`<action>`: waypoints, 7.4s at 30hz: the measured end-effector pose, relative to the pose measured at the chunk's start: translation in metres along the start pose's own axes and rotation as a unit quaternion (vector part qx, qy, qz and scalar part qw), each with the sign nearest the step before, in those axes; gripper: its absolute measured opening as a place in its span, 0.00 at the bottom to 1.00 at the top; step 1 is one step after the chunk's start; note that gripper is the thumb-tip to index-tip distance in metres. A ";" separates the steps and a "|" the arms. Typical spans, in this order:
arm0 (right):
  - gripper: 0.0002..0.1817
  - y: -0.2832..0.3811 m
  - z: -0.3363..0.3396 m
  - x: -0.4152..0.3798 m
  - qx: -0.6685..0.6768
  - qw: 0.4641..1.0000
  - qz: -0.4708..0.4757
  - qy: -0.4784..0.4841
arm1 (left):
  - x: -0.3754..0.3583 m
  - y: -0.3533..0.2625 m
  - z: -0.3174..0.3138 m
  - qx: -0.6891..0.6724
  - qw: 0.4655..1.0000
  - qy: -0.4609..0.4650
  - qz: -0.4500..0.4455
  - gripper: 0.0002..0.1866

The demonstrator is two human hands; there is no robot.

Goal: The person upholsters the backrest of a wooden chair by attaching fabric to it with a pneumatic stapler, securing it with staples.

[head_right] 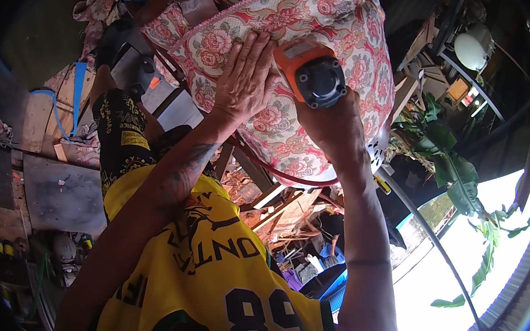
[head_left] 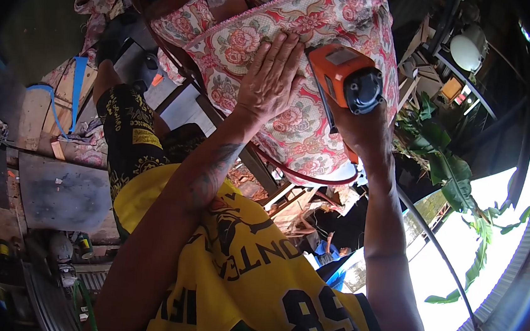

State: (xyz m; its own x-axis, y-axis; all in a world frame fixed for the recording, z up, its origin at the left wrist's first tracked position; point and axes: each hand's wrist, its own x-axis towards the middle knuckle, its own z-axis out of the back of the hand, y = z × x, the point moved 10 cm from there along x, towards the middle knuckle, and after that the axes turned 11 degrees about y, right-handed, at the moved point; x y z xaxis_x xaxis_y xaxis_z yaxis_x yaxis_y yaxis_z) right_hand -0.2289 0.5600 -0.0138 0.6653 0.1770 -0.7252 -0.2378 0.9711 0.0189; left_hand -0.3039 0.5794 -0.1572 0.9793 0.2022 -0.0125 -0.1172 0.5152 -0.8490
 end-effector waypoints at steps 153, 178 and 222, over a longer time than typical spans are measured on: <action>0.13 -0.119 -0.128 -0.272 0.096 0.980 0.036 -0.167 | 0.015 -0.006 0.093 0.136 0.988 -0.070 0.013 0.26; 0.15 -0.026 0.015 -0.078 -0.063 0.973 0.209 -0.080 | -0.014 -0.012 0.002 -0.023 0.997 -0.061 0.034 0.42; 0.10 0.011 -0.020 -0.014 -0.046 0.987 0.152 -0.029 | -0.022 0.004 -0.011 -0.055 0.994 -0.021 0.092 0.35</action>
State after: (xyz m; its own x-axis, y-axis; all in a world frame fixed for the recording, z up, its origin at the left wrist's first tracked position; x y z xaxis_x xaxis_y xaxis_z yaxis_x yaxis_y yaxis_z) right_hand -0.2548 0.5648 -0.0174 0.5914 0.4701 -0.6552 -0.4943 0.8533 0.1660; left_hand -0.3244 0.5674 -0.1663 0.9349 0.3200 -0.1538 -0.2734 0.3723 -0.8870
